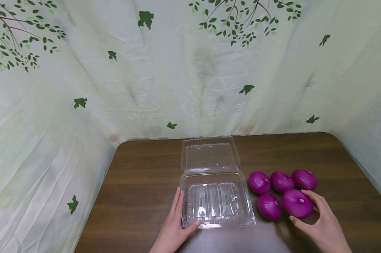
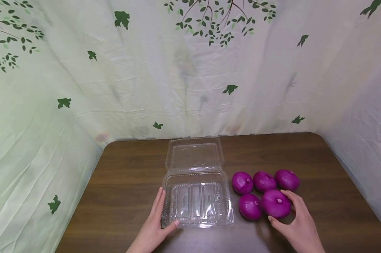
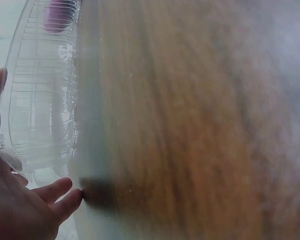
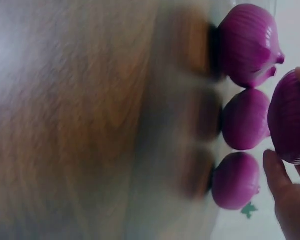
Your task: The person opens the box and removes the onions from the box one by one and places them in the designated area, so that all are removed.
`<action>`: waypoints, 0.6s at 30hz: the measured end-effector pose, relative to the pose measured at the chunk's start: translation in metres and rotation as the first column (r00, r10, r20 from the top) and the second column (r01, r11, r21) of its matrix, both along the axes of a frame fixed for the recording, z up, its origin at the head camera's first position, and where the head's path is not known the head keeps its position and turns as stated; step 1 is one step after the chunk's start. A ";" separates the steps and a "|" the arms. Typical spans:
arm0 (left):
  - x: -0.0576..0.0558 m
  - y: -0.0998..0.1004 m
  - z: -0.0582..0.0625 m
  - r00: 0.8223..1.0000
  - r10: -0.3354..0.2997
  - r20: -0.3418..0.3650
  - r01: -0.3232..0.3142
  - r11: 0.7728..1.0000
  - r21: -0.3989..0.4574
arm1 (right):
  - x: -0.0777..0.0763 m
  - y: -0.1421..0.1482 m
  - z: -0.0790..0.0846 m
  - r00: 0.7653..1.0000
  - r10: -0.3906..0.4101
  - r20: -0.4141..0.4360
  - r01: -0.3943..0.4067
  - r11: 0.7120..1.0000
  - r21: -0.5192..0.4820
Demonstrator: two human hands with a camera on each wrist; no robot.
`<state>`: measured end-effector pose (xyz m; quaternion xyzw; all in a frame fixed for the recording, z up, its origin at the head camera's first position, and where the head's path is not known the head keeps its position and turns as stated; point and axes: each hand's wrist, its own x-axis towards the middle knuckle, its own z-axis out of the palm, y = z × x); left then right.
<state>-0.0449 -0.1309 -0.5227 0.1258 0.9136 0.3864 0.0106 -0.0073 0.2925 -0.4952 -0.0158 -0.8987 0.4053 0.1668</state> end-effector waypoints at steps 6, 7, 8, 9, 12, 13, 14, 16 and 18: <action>0.000 -0.001 0.002 1.000 0.004 0.017 -0.004 1.000 0.003 | 0.003 0.010 -0.005 0.988 -0.042 0.149 0.023 0.992 0.125; 0.001 -0.001 0.002 1.000 0.004 0.020 -0.004 1.000 0.008 | 0.003 0.011 -0.006 0.983 -0.041 0.177 0.016 0.990 0.137; 0.001 -0.001 0.002 1.000 0.006 0.025 -0.006 1.000 0.009 | 0.003 0.013 -0.008 0.979 -0.036 0.199 0.007 0.990 0.142; 0.001 -0.001 0.002 1.000 0.008 0.029 -0.008 1.000 0.009 | 0.002 0.014 -0.010 0.976 -0.032 0.218 0.000 0.989 0.146; 0.000 0.000 0.002 0.999 0.015 0.043 -0.015 1.000 0.007 | 0.001 0.016 -0.015 0.961 -0.018 0.276 -0.024 0.989 0.146; 0.000 0.000 0.002 0.999 0.016 0.045 -0.016 1.000 0.007 | 0.000 0.016 -0.016 0.958 -0.012 0.285 -0.030 0.990 0.141; 0.000 0.000 0.002 0.999 0.017 0.048 -0.017 1.000 0.005 | 0.000 0.017 -0.018 0.956 -0.005 0.292 -0.035 0.990 0.133; 0.000 0.000 0.002 0.999 0.016 0.047 -0.017 1.000 0.008 | -0.001 0.017 -0.019 0.950 0.006 0.313 -0.043 0.993 0.114; 0.000 0.000 0.002 0.999 0.016 0.047 -0.017 1.000 0.011 | -0.003 0.018 -0.020 0.945 0.014 0.327 -0.048 0.994 0.094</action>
